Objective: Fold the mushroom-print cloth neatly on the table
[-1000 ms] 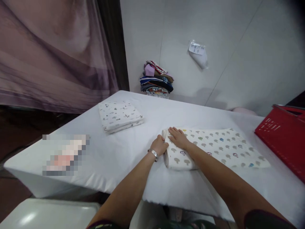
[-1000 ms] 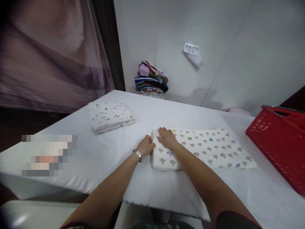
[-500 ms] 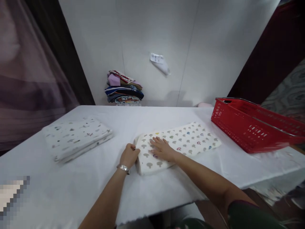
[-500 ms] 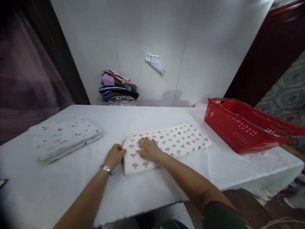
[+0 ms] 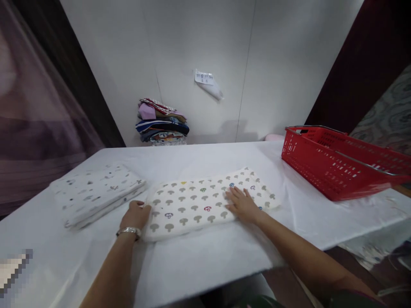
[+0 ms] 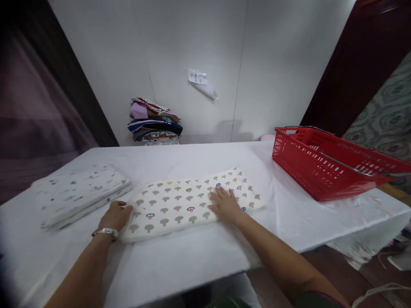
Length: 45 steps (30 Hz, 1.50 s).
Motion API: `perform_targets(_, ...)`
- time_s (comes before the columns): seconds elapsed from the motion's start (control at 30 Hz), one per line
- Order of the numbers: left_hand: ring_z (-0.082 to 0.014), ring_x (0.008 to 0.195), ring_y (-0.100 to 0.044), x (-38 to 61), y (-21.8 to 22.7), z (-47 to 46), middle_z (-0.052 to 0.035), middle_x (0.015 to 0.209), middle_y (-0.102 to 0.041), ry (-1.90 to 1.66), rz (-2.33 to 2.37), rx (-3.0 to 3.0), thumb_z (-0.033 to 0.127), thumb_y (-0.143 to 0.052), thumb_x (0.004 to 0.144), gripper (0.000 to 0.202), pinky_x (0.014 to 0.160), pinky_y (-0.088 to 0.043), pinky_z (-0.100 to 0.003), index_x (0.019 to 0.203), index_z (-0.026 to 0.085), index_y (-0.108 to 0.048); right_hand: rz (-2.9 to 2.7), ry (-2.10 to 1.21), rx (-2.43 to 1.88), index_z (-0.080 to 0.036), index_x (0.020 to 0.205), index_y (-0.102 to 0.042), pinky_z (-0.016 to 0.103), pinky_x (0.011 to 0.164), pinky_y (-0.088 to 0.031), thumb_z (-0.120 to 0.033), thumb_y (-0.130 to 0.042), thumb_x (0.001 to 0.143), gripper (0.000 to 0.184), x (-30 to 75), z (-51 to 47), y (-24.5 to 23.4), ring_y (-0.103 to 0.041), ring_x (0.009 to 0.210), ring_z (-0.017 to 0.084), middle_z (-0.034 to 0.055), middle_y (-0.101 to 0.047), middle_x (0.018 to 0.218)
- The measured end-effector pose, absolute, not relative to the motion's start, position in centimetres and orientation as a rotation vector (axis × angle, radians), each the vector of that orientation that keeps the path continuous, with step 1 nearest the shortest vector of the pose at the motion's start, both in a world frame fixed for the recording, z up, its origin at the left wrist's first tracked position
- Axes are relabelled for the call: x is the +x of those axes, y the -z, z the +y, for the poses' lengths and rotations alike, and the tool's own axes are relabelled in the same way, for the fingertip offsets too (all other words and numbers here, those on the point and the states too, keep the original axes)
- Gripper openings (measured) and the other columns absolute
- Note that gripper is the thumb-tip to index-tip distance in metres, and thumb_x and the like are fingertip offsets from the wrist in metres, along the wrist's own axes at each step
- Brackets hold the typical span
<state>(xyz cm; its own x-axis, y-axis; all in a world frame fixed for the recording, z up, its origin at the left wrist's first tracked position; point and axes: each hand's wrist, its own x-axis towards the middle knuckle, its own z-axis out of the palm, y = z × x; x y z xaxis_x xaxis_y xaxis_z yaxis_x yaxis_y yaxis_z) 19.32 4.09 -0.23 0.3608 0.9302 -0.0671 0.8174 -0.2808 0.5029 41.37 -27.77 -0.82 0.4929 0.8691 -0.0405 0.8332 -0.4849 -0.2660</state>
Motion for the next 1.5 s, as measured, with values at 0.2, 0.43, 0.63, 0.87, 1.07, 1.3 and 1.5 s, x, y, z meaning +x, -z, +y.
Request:
perform_targets(0.2,-0.0306,0.087,-0.064,19.6,-0.7,2.8,-0.0159,0.099,-0.066,-0.085,1.554,2.322,0.037,-0.038,0.081,0.040,0.071,-0.047,-0.037,0.115,0.016,-0.043,-1.374,-0.302,-2.481,-0.026,0.141,-0.033,0.045,0.110,-0.012,-0.056,-0.025,0.091,0.059,45.1,-30.4,1.5,-0.014,0.139,0.022,0.0035,-0.020,0.151)
perform_targets(0.43,-0.0292,0.084,-0.065,19.5,-0.6,2.7,-0.0156,0.096,-0.068,-0.068,1.550,2.409,0.036,-0.035,0.084,0.039,0.070,-0.047,-0.037,0.116,0.015,-0.043,-0.766,0.106,-2.568,-0.011,0.131,-0.048,0.034,0.104,-0.030,-0.038,-0.037,0.089,0.051,53.0,-33.5,0.8,-0.042,0.125,0.023,0.0130,-0.047,0.135)
perform_targets(0.63,-0.0286,0.099,-0.061,20.4,-2.1,2.8,-0.0170,0.111,-0.062,0.017,1.509,2.629,0.038,-0.045,0.079,0.040,0.080,-0.047,-0.038,0.109,0.013,-0.053,-0.650,-0.113,-2.641,-0.010,0.126,-0.053,0.031,0.091,-0.039,-0.041,-0.043,0.086,0.051,55.8,-33.1,1.2,-0.055,0.110,0.025,0.0146,-0.059,0.121)
perform_targets(0.87,-0.0239,0.112,-0.052,29.0,-2.7,-2.8,-0.0123,0.121,-0.057,-0.175,0.877,2.935,0.034,-0.045,0.082,0.038,0.096,-0.040,-0.035,0.112,0.014,-0.055,-0.609,-0.011,-2.616,-0.016,0.106,-0.064,0.026,0.072,-0.039,-0.036,-0.044,0.084,0.036,55.5,-33.1,1.6,-0.059,0.094,0.021,0.0102,-0.065,0.106)
perform_targets(1.07,-0.0229,0.128,-0.038,38.8,-0.6,-8.9,-0.0125,0.137,-0.045,-0.215,0.450,2.960,0.036,-0.044,0.086,0.044,0.107,-0.029,-0.037,0.124,0.014,-0.048,-0.644,0.105,-2.503,-0.018,0.089,-0.064,0.024,0.064,-0.035,-0.036,-0.043,0.084,0.028,55.3,-33.7,1.7,-0.056,0.078,0.016,0.0063,-0.065,0.091)
perform_targets(1.3,-0.0232,0.138,-0.018,44.8,1.7,-12.8,-0.0076,0.150,-0.025,-0.064,0.400,2.921,0.049,-0.031,0.089,0.058,0.111,-0.015,-0.049,0.139,0.019,-0.031,-0.581,-0.065,-2.398,-0.021,0.075,-0.062,0.023,0.056,-0.033,-0.042,-0.045,0.082,0.028,55.9,-34.5,1.1,-0.054,0.064,0.014,0.0005,-0.063,0.069)
perform_targets(1.5,-0.0225,0.139,-0.018,45.6,2.8,-13.0,-0.0059,0.150,-0.025,-0.047,0.408,2.922,0.054,-0.023,0.089,0.061,0.112,-0.009,-0.049,0.140,0.023,-0.030,-0.699,-0.224,-2.567,-0.021,0.074,-0.061,0.025,0.055,-0.030,-0.043,-0.044,0.083,0.029,55.5,-34.9,0.2,-0.054,0.064,0.015,0.0030,-0.064,0.073)
